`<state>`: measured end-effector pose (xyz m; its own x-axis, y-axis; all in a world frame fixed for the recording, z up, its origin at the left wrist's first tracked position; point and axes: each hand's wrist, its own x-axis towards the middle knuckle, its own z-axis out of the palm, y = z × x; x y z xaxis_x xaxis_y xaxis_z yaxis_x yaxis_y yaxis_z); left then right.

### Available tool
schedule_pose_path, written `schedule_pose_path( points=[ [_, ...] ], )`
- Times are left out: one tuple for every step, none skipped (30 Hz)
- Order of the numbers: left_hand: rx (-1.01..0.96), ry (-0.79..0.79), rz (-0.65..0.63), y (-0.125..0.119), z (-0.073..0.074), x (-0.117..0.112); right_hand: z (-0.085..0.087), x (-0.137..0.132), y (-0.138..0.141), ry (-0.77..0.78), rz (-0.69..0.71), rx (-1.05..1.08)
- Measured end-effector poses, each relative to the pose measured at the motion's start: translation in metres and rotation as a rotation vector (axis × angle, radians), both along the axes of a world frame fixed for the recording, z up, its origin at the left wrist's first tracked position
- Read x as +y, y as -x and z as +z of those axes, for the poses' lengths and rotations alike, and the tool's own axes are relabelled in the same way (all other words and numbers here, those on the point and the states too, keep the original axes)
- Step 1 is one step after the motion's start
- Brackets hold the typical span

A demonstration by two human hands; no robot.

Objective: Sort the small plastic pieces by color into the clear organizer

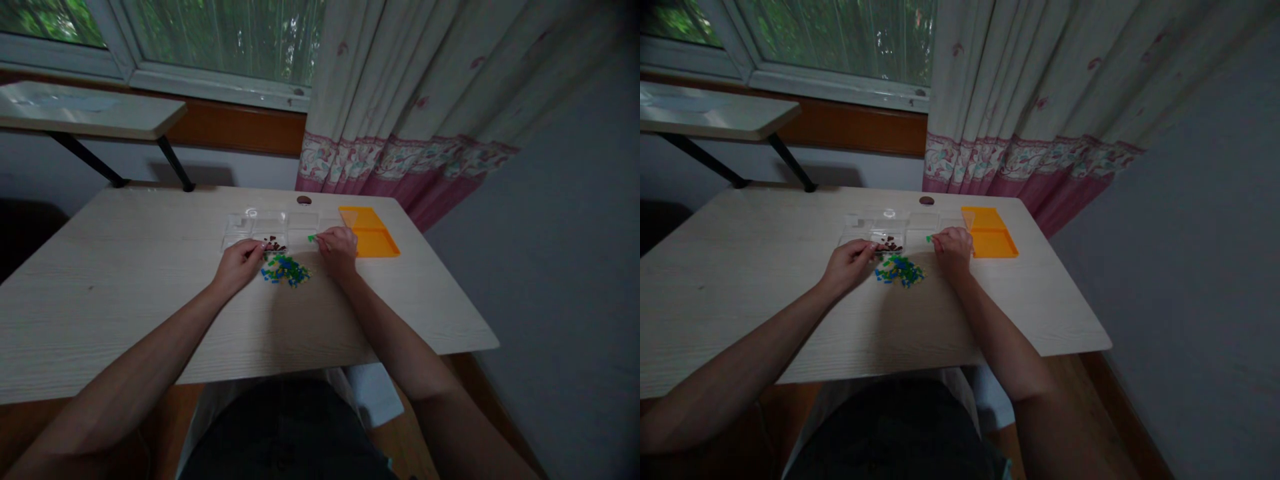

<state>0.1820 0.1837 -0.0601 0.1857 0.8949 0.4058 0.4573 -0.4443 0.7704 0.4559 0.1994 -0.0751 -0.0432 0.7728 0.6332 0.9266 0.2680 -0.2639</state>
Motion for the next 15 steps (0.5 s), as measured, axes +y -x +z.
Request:
schedule_pose_path(
  points=[
    [0.009, -0.002, 0.003, 0.0006, -0.0003, 0.0004, -0.0004, -0.0004, 0.0007, 0.007, 0.004, -0.001],
    [0.016, -0.005, 0.004, 0.0011, -0.0006, 0.0007, -0.0006, -0.0008, 0.0011, 0.011, 0.007, -0.002],
    [0.022, -0.008, 0.003, 0.0014, -0.001, 0.001, -0.0008, -0.0011, 0.0012, 0.014, 0.007, -0.002],
    [0.026, -0.009, 0.002, 0.0015, -0.0015, 0.0011, -0.0009, -0.0014, 0.0011, 0.017, 0.004, -0.005],
    [0.029, -0.009, -0.001, 0.0015, -0.0021, 0.0012, -0.0008, -0.0016, 0.0011, 0.019, 0.001, -0.01],
    [0.033, -0.01, -0.006, 0.0014, -0.0028, 0.0013, -0.0007, -0.0018, 0.0012, 0.023, -0.001, -0.016],
    [0.037, -0.012, -0.01, 0.0012, -0.0034, 0.0014, -0.0004, -0.002, 0.0014, 0.028, -0.004, -0.022],
    [0.042, -0.014, -0.014, 0.001, -0.004, 0.0015, 0.0, -0.0023, 0.0019, 0.034, -0.006, -0.028],
    [0.048, -0.018, -0.019, 0.0008, -0.0044, 0.0015, 0.0004, -0.0025, 0.0024, 0.042, -0.007, -0.031],
    [0.056, -0.024, -0.024, 0.0007, -0.0046, 0.0014, 0.0008, -0.0026, 0.0029, 0.048, -0.006, -0.031],
    [0.067, -0.034, -0.031, 0.0007, -0.0043, 0.0012, 0.001, -0.0027, 0.0033, 0.05, -0.005, -0.029],
    [0.083, -0.046, -0.039, 0.0009, -0.0036, 0.0009, 0.0011, -0.0026, 0.0036, 0.046, -0.002, -0.026],
    [0.106, -0.06, -0.047, 0.0013, -0.0025, 0.0006, 0.001, -0.0025, 0.0036, 0.037, 0.002, -0.021],
    [0.137, -0.078, -0.057, 0.0018, -0.0011, 0.0001, 0.0008, -0.0023, 0.0035, 0.023, 0.006, -0.013],
    [0.175, -0.1, -0.068, 0.0025, 0.0005, -0.0003, 0.0006, -0.0021, 0.0033, 0.007, 0.009, 0.002]
  ],
)
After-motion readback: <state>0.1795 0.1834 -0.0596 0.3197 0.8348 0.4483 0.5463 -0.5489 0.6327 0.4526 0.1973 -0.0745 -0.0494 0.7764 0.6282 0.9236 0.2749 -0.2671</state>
